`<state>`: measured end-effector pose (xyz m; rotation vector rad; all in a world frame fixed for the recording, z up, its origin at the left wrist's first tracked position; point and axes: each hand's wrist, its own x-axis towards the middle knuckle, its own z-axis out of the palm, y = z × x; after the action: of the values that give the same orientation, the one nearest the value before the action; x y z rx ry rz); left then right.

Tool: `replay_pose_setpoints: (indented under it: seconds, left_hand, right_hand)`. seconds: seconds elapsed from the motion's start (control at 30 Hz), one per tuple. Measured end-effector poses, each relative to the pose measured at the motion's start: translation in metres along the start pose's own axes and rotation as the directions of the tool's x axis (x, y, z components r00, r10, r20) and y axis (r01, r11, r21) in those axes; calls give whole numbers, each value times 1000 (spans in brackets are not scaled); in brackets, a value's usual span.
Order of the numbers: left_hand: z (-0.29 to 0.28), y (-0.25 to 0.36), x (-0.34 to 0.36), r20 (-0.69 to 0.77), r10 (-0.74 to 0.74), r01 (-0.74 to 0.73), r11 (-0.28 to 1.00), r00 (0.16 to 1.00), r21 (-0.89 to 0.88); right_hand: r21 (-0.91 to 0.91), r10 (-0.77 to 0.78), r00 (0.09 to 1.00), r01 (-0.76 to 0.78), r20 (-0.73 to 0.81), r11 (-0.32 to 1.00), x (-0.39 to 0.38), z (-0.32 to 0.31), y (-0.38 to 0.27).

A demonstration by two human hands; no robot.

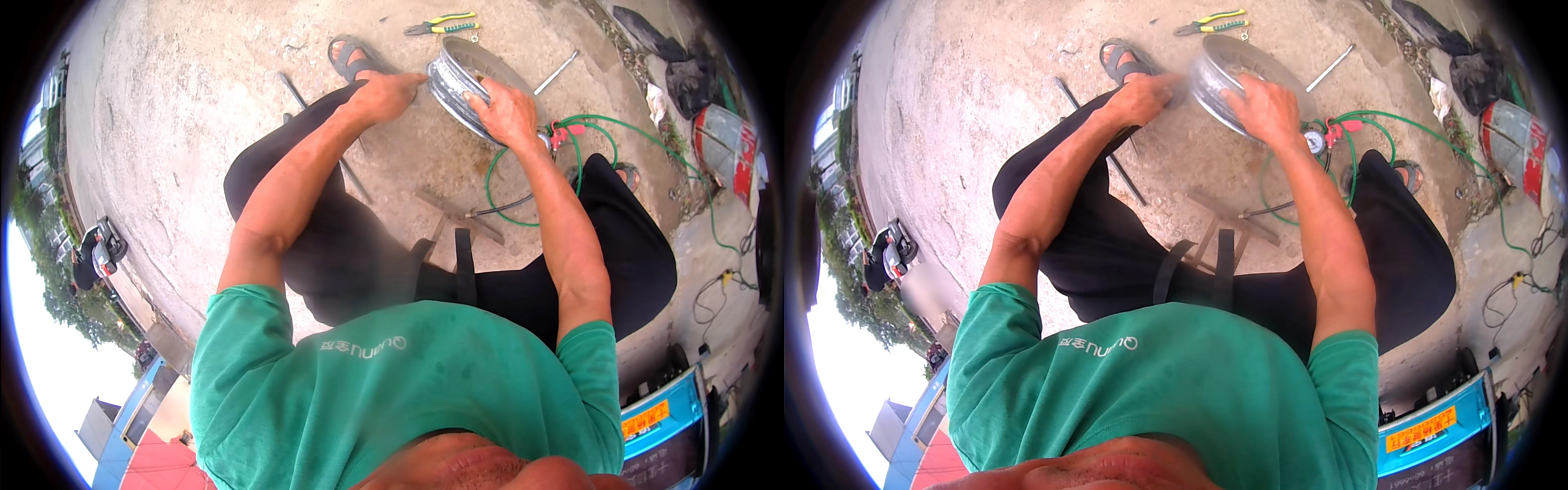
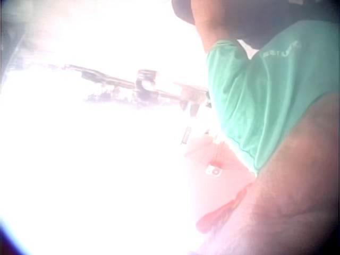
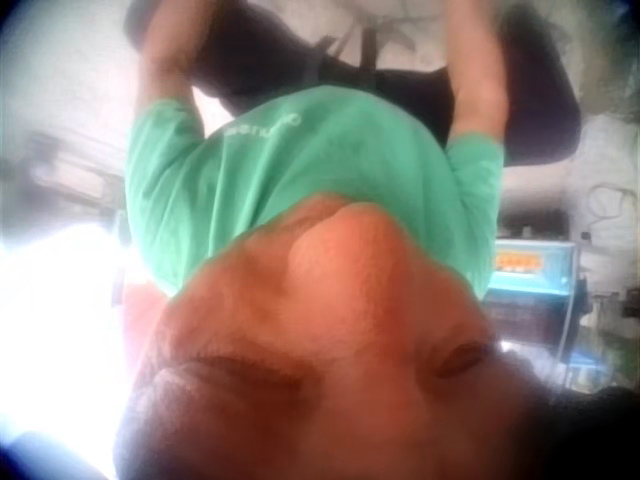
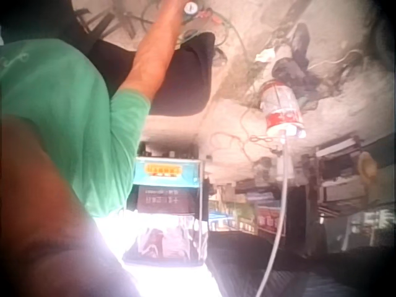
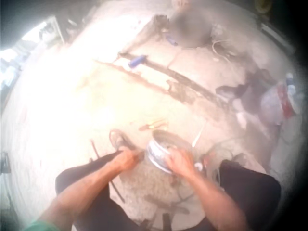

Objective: The person is repairing a wheel rim by scraping its surface with a screwdriver and then inserting a metal valve into the rim hole.

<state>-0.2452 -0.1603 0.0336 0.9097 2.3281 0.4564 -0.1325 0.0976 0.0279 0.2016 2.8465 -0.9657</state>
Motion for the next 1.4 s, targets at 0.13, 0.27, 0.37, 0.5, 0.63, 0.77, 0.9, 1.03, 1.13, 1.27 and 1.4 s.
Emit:
replay_pose_setpoints:
  seconds: [0.13,0.27,0.37,0.5,0.63,0.77,0.9,1.03,1.13,1.27,1.4]
  left_hand:
    - [1,6,-2,130,-37,15,986,991,163]
    - [-31,83,-27,358,-180,147,982,916,119]
    - [8,115,-53,477,-46,-16,992,877,126]
    - [-16,98,-46,288,-62,51,998,955,47]
    - [-34,53,-18,127,-112,87,978,986,188]
    - [-39,58,-4,135,-191,149,951,972,271]
    - [-47,78,-9,219,-221,117,905,950,408]
    - [-27,82,-30,326,-267,123,908,907,400]
    - [-9,87,-46,372,-274,162,939,887,305]
    - [38,83,-59,505,-54,5,995,862,97]
    - [80,106,-85,441,72,-110,992,895,61]
  right_hand:
    - [-60,45,998,-43,37,997,-1,-1,-11]
    - [-91,104,990,-96,91,991,2,-3,-15]
    - [-30,163,985,-162,56,986,7,0,-18]
    - [4,147,988,-148,51,989,10,-12,-14]
    - [-9,203,977,-203,60,979,12,-11,-23]
    - [30,217,974,-219,69,975,10,-5,-29]
    - [0,211,974,-212,83,977,7,4,-35]
    - [-70,85,995,-81,54,994,-3,18,-45]
    - [-54,93,988,-87,122,995,-14,30,-46]
    - [-30,-5,994,9,113,1000,-29,43,-47]
    - [16,243,970,-244,29,970,1,25,-38]
